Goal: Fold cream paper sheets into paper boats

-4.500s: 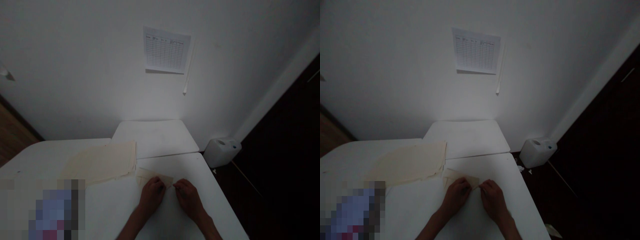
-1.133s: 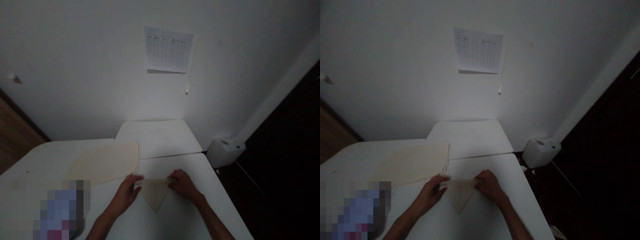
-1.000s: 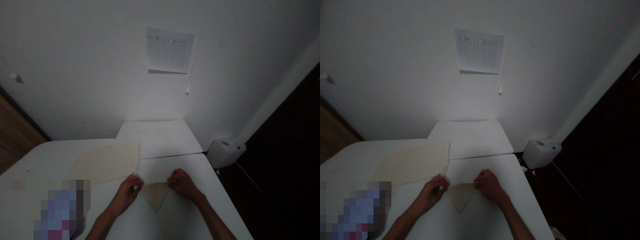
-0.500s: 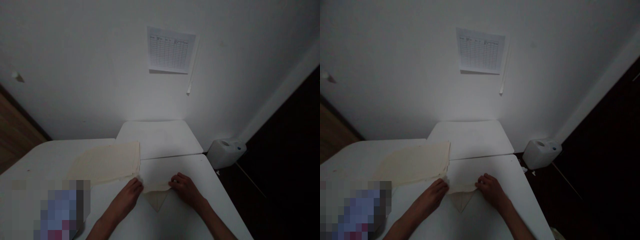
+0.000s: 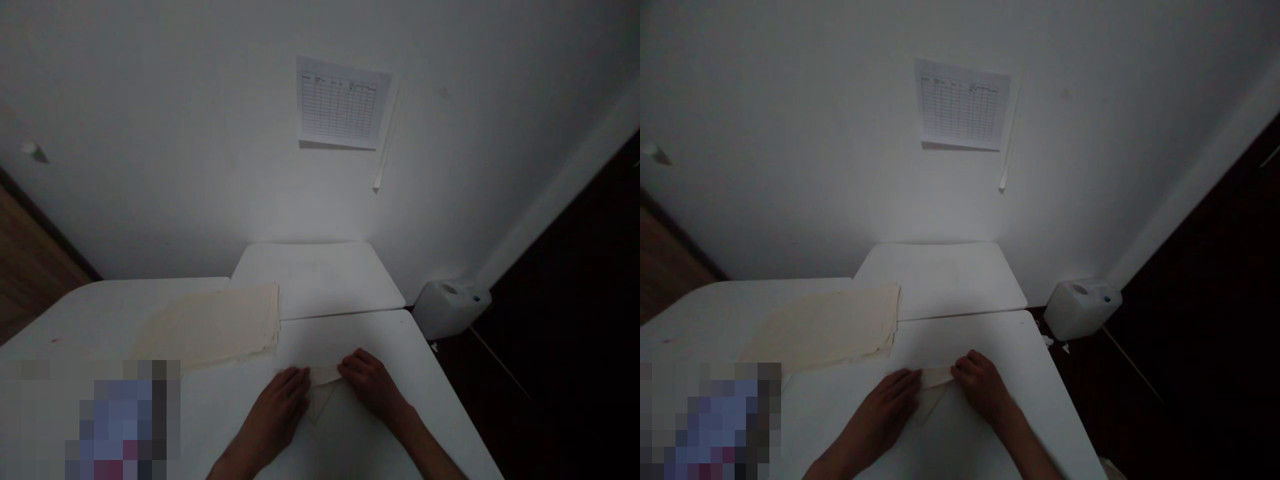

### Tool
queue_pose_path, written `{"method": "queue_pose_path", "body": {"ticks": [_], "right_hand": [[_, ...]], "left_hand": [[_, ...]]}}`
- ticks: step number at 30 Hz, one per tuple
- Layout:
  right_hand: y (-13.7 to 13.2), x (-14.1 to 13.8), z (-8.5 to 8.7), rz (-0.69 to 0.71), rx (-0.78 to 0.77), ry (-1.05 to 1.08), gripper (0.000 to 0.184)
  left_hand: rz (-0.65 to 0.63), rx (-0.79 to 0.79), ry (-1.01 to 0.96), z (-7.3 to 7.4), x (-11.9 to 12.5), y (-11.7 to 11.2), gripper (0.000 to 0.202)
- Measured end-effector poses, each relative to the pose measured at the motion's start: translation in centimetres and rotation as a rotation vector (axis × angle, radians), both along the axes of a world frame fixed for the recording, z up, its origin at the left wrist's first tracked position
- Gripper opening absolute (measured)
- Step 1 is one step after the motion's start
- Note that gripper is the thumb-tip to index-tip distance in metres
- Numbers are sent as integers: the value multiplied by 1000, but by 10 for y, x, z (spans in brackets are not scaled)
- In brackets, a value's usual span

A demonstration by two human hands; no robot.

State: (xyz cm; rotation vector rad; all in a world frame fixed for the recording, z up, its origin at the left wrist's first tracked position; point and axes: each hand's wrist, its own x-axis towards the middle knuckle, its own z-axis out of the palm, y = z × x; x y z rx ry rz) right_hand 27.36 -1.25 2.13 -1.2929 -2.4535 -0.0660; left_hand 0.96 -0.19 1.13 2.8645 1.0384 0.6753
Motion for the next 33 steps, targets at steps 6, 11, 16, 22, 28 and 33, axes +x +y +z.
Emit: {"method": "queue_pose_path", "body": {"ticks": [6, 11, 16, 22, 28, 33], "right_hand": [[-3, 0, -1, 13, 6, 20, 19], [-3, 0, 1, 17, 15, 5, 16], [-8, -5, 4, 36, -18, 30, 22], [-18, -22, 17, 19, -165, 129, 21], [-17, -44, 16, -75, -96, 199, 18], [-18, -50, 15, -74, -136, 197, 31]], "left_hand": [[-33, -27, 67, 4, 1, -1, 39], [-84, -102, 135, 6, 7, -1, 69], [-85, -109, 97, 3, 7, 0, 69], [-59, -97, 105, 0, 7, -2, 67], [-43, -84, 77, -3, 6, -4, 70], [-16, -72, 90, -5, 6, -5, 67]]}}
